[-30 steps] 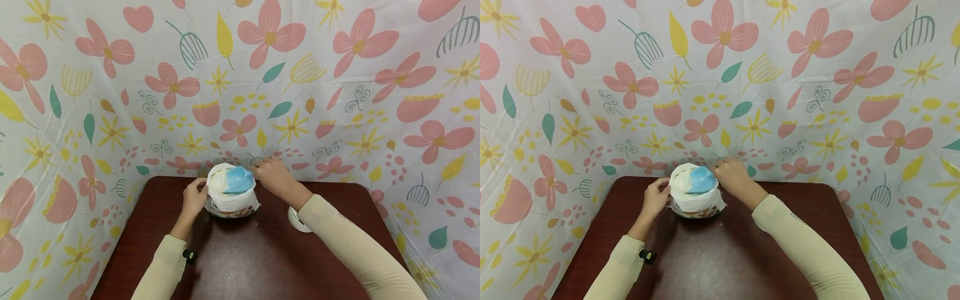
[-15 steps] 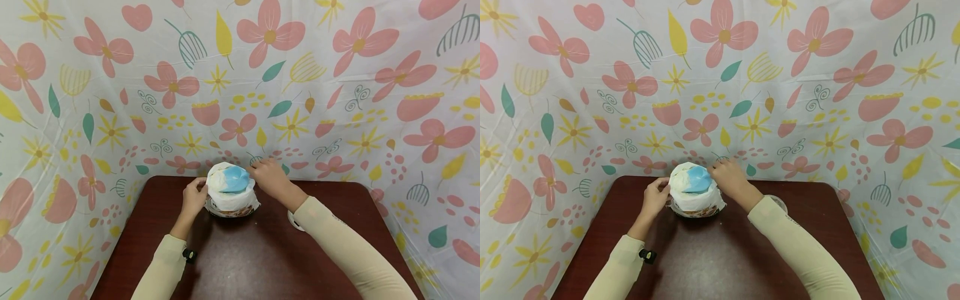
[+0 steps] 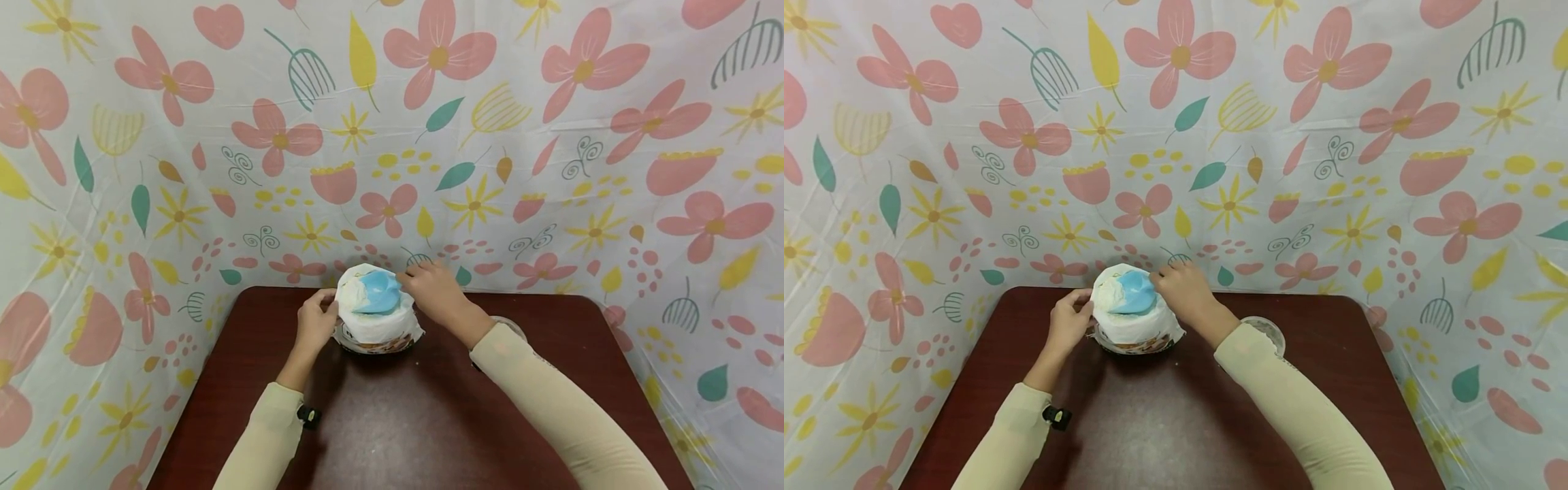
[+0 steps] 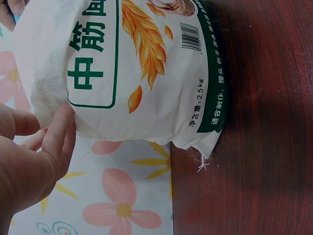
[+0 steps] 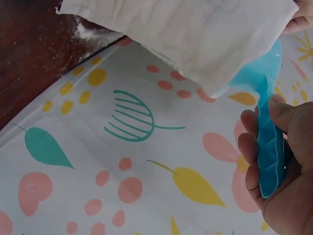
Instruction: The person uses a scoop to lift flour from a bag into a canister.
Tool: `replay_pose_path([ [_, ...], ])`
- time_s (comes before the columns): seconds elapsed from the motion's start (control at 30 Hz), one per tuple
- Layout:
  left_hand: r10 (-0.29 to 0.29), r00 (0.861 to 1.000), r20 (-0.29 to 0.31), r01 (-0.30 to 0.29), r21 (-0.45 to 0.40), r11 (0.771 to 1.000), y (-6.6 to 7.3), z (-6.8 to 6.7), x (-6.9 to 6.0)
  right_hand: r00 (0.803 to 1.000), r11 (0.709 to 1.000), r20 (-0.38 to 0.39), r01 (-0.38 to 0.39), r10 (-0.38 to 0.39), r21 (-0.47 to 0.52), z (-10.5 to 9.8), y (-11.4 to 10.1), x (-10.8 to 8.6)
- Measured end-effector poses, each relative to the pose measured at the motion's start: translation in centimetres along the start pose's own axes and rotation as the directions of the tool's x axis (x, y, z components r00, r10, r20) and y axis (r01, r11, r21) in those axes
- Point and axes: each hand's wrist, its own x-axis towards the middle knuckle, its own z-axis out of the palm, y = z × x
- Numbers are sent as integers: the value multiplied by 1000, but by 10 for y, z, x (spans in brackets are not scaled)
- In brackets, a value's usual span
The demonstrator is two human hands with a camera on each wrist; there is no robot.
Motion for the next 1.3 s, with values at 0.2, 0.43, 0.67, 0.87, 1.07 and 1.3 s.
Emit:
replay_pose_path([
  [0.2, -5, 1000, 0, 5, -1, 1000, 0, 0, 0, 999, 1000, 35, -13, 13, 22, 1, 1, -2],
  [0.43, -9, 1000, -3, 9, 4, 1000, 1, 0, 0, 999, 999, 35, -30, 29, 21, -4, 8, -6],
  [0.67, 5, 1000, -5, -5, 4, 1000, 1, -1, 0, 998, 995, 24, -55, 54, 82, -12, 15, -14],
  [0.87, 3, 1000, -5, -3, 9, 1000, 0, -2, 0, 997, 985, -49, -55, 64, 163, -13, 17, -24],
  [1.07, -6, 1000, 4, 6, 4, 1000, 1, -2, -1, 987, 954, -68, -124, 148, 274, -11, 16, -40],
  [1.3, -6, 1000, 6, 6, 1, 1000, 0, -2, -1, 965, 925, -99, -198, 241, 325, -1, 14, -57],
])
